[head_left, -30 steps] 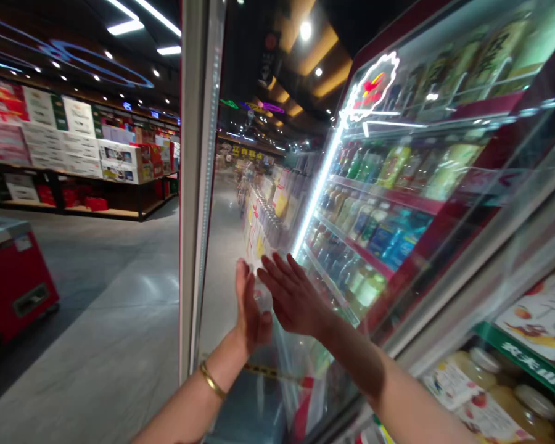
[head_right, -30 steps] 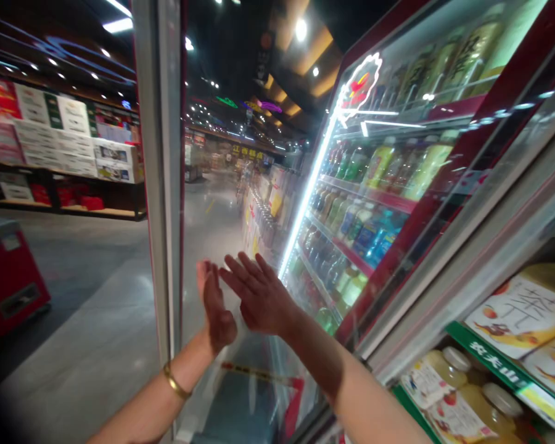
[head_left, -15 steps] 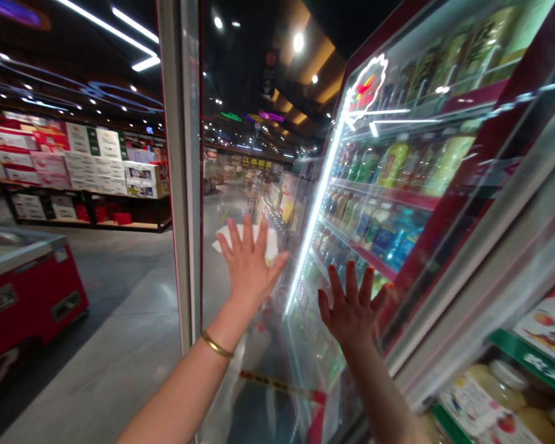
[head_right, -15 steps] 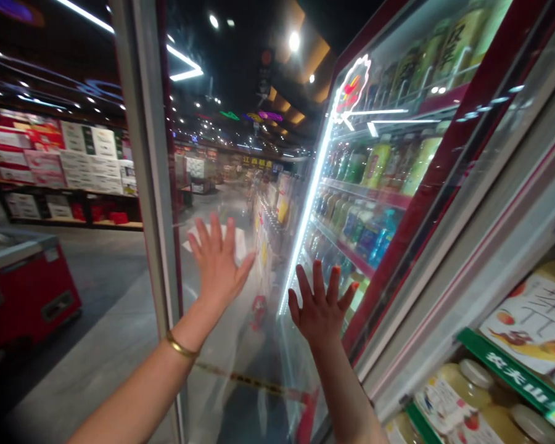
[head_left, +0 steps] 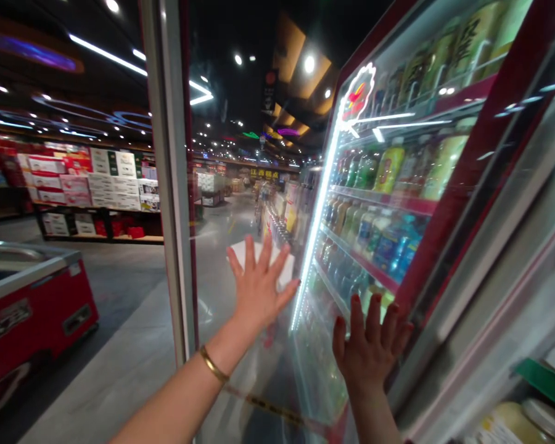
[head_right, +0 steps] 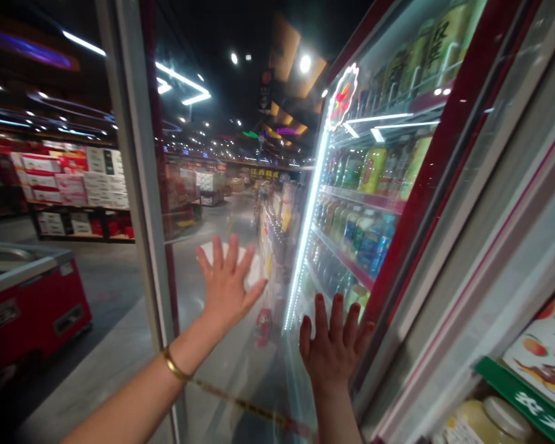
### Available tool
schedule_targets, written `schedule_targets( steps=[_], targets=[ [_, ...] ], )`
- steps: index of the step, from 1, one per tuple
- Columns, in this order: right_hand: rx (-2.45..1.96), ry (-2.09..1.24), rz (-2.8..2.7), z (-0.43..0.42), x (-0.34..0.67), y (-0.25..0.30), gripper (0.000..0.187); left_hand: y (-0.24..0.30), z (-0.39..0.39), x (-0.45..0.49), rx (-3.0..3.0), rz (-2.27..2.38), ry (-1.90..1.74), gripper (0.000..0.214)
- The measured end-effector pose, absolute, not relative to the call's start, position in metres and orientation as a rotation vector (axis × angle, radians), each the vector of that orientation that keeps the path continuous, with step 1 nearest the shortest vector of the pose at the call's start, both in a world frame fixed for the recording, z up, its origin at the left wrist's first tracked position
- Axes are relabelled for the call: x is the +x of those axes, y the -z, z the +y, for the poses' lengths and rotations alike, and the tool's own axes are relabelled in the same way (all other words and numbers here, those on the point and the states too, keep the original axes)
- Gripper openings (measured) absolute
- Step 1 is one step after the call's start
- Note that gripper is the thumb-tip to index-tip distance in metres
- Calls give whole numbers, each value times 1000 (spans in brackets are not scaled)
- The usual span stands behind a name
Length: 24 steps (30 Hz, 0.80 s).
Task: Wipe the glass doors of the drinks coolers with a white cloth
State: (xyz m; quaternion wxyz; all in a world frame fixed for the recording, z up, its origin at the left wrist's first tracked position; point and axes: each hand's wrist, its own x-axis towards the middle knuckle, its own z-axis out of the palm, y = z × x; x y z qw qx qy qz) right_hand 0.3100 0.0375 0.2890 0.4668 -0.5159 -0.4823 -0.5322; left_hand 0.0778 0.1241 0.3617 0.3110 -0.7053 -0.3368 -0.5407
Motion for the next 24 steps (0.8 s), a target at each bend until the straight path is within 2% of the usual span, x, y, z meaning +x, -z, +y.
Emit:
schedule_targets(
  steps=[3, 5, 7, 9, 12, 14, 16, 19, 22, 24],
  targets=[
    [-1270, 1279, -1178, 38, 307, -288, 82, -306, 115, 71, -1982, -645, 1167, 71],
    [-1290, 1282, -1179, 37, 305, -289, 81, -293, 123, 43, -1976, -692, 1167, 80],
    [-1301, 1299, -1175, 37, 303, -292, 78, -321, 137, 24, -1921, -909, 1322, 92],
    [-1307, 1308, -1152, 37, 301, -294, 75, -373, 147, 30, -1827, -1157, 1563, 93],
    [-1318, 1308, -1127, 39, 299, -296, 72, -424, 140, 75, -1839, -1059, 1557, 88],
    [-1323, 1292, -1116, 40, 298, -295, 71, -412, 127, 99, -1922, -747, 1329, 82],
    [-1323, 1276, -1110, 40, 297, -294, 70, -375, 119, 99, -1988, -461, 1088, 74],
    [-1324, 1271, -1124, 41, 296, -295, 72, -342, 129, 64, -2041, -444, 1016, 74],
    [-1316, 1298, -1143, 41, 296, -298, 73, -387, 146, 50, -2004, -792, 1311, 80],
    [-1310, 1314, -1150, 40, 297, -299, 73, -429, 144, 73, -1926, -892, 1493, 76]
  ],
)
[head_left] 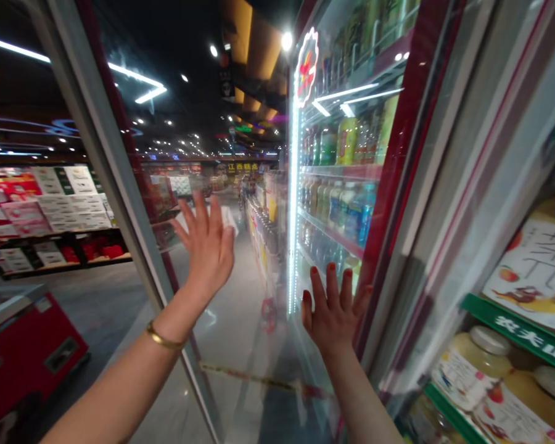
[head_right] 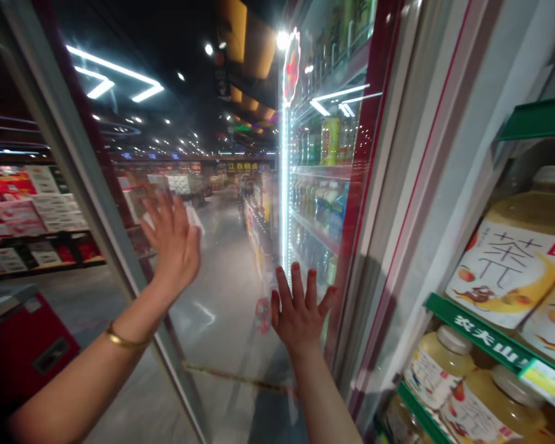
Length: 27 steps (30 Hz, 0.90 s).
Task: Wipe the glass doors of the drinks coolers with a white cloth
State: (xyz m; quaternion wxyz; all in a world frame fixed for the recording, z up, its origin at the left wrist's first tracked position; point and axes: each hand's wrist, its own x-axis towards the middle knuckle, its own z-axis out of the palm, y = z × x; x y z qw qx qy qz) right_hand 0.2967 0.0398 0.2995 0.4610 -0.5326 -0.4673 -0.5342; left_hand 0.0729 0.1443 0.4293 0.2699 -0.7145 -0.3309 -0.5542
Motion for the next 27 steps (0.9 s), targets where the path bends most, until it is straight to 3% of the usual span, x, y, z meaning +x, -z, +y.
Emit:
schedule_targets(
  steps=[3, 7, 9, 13, 15, 17, 20, 23, 27],
  targets=[
    [-1302, 1297, -1165, 38, 299, -300, 73, -440, 124, 121, -1988, -654, 1298, 73],
    [-1292, 1276, -1185, 36, 300, -299, 74, -377, 110, 113, -2056, -368, 958, 57],
    [-1303, 1281, -1186, 37, 299, -299, 73, -369, 119, 83, -2054, -470, 995, 56],
    [-1340, 1310, -1166, 38, 300, -297, 74, -427, 136, 73, -2008, -952, 1318, 69],
    [-1356, 1331, -1166, 38, 302, -295, 74, -438, 131, 97, -1966, -949, 1419, 69],
    [-1359, 1336, -1178, 38, 305, -294, 74, -410, 121, 117, -2035, -778, 1249, 65],
    [-1359, 1299, -1155, 38, 306, -292, 74, -325, 116, 104, -2186, -579, 976, 53],
    [-1361, 1301, -1154, 39, 303, -293, 75, -279, 131, 49, -2172, -998, 1188, 51],
    [-1374, 1316, -1126, 41, 302, -293, 79, -323, 158, 26, -1889, -1418, 1597, 77]
  ],
)
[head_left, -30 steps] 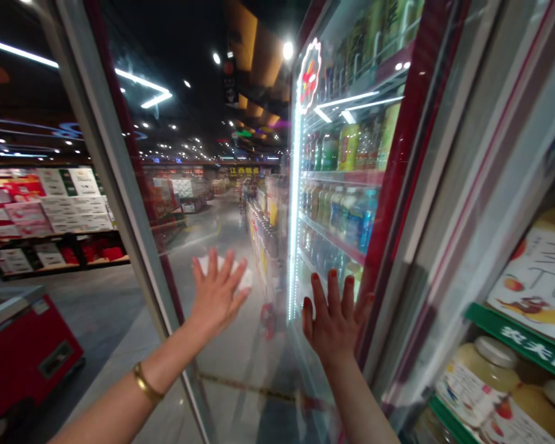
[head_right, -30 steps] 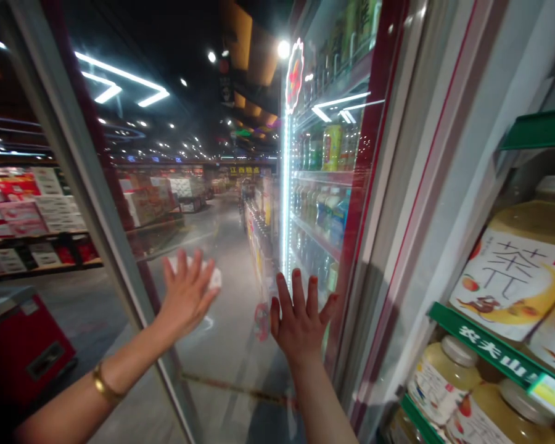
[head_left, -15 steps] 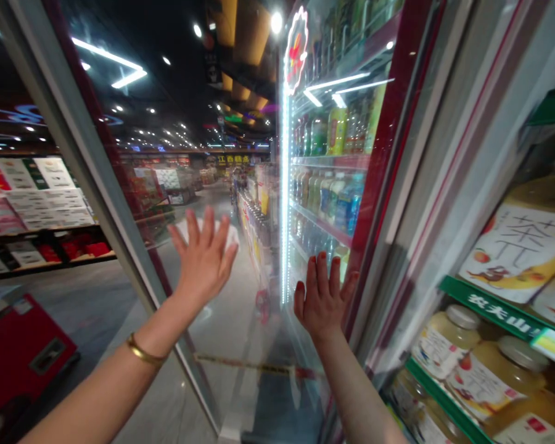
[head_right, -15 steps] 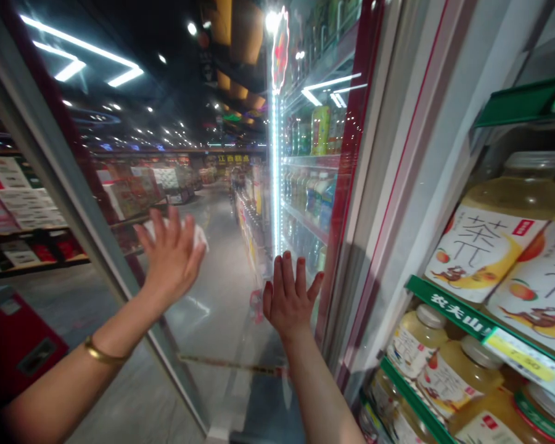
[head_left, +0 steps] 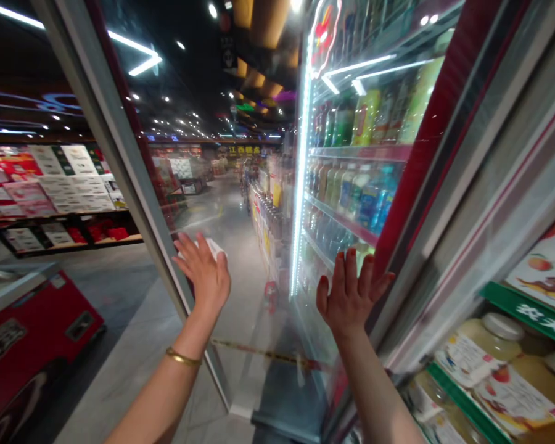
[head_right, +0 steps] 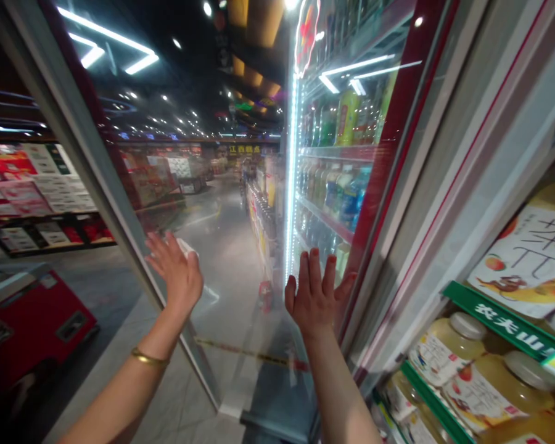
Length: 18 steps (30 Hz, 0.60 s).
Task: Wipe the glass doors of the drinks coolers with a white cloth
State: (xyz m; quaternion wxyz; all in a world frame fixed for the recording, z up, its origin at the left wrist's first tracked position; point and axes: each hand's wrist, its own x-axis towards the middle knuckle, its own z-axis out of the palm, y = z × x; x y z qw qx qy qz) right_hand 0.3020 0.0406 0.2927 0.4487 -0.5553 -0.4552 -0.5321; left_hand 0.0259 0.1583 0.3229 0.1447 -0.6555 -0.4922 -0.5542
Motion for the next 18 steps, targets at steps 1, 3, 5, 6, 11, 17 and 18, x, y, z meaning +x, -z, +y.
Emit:
schedule_targets(
  steps=[1, 3, 5, 6, 11, 17, 18],
  targets=[
    [-1374, 1320, -1120, 41, 303, -292, 80, -333, 159, 36, -1858, -1416, 1621, 78],
    [-1374, 1335, -1126, 40, 307, -291, 80, -332, 153, 65, -1892, -1308, 1562, 77],
    [-1378, 1359, -1152, 39, 310, -290, 79, -302, 139, 87, -2022, -1020, 1343, 68],
    [-1380, 1364, -1157, 39, 311, -289, 79, -282, 133, 90, -2070, -852, 1238, 63],
    [-1366, 1324, -1137, 38, 310, -287, 78, -250, 137, 35, -1858, -1081, 1410, 71],
    [-1391, 1370, -1141, 35, 310, -291, 83, -320, 150, 60, -1969, -1080, 1403, 90],
    [-1409, 1375, -1145, 34, 311, -292, 84, -315, 143, 71, -2073, -975, 1318, 89]
  ],
)
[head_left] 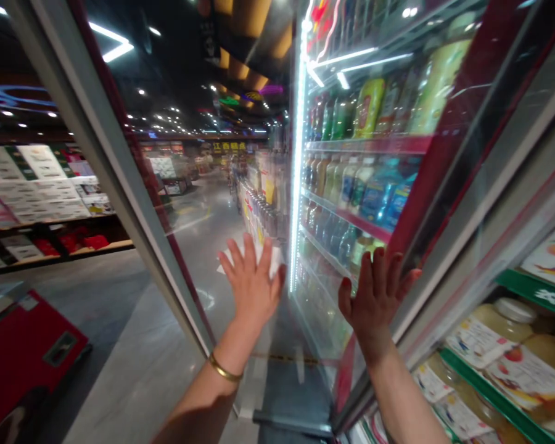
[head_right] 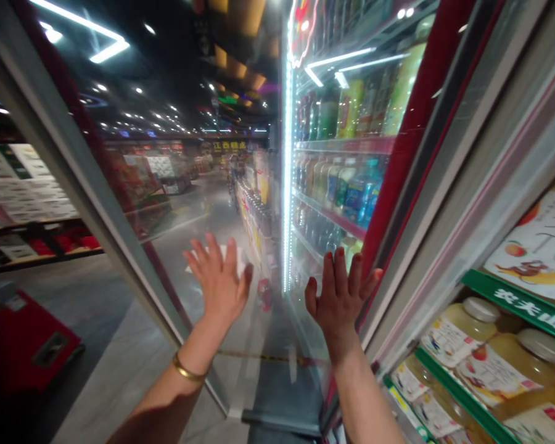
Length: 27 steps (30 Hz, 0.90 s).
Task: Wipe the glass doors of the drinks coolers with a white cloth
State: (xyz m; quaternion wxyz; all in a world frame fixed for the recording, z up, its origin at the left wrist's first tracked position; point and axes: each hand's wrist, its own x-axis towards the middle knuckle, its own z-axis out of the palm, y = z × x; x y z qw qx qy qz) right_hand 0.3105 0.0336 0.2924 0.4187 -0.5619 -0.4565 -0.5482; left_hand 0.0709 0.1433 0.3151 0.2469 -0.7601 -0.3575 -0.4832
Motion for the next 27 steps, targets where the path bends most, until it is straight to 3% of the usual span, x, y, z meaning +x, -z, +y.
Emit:
schedule_targets(
  steps=[5, 9, 12, 14, 17, 20, 23, 27],
  targets=[
    [-1492, 1330, -1081, 32, 306, -269, 86, -268, 132, 50, -2153, -881, 1318, 94],
    [-1537, 1290, -1046, 42, 289, -215, 85, -322, 157, 26, -2053, -1208, 1620, 90],
    [-1555, 1265, -1063, 45, 277, -187, 87, -375, 144, 66, -2024, -1053, 1633, 86],
    [-1553, 1234, -1073, 42, 273, -181, 88, -377, 125, 102, -2113, -797, 1436, 82],
    [-1487, 1170, -1098, 34, 276, -182, 89, -339, 106, 128, -2233, -431, 1130, 67],
    [-1343, 1131, -1119, 31, 283, -184, 90, -319, 109, 117, -2172, -544, 1171, 84],
    [-1260, 1169, -1121, 35, 288, -184, 91, -352, 111, 120, -2057, -836, 1345, 98],
    [-1225, 1178, -1126, 39, 290, -184, 90, -381, 93, 160, -2057, -654, 1252, 87]
  ],
)
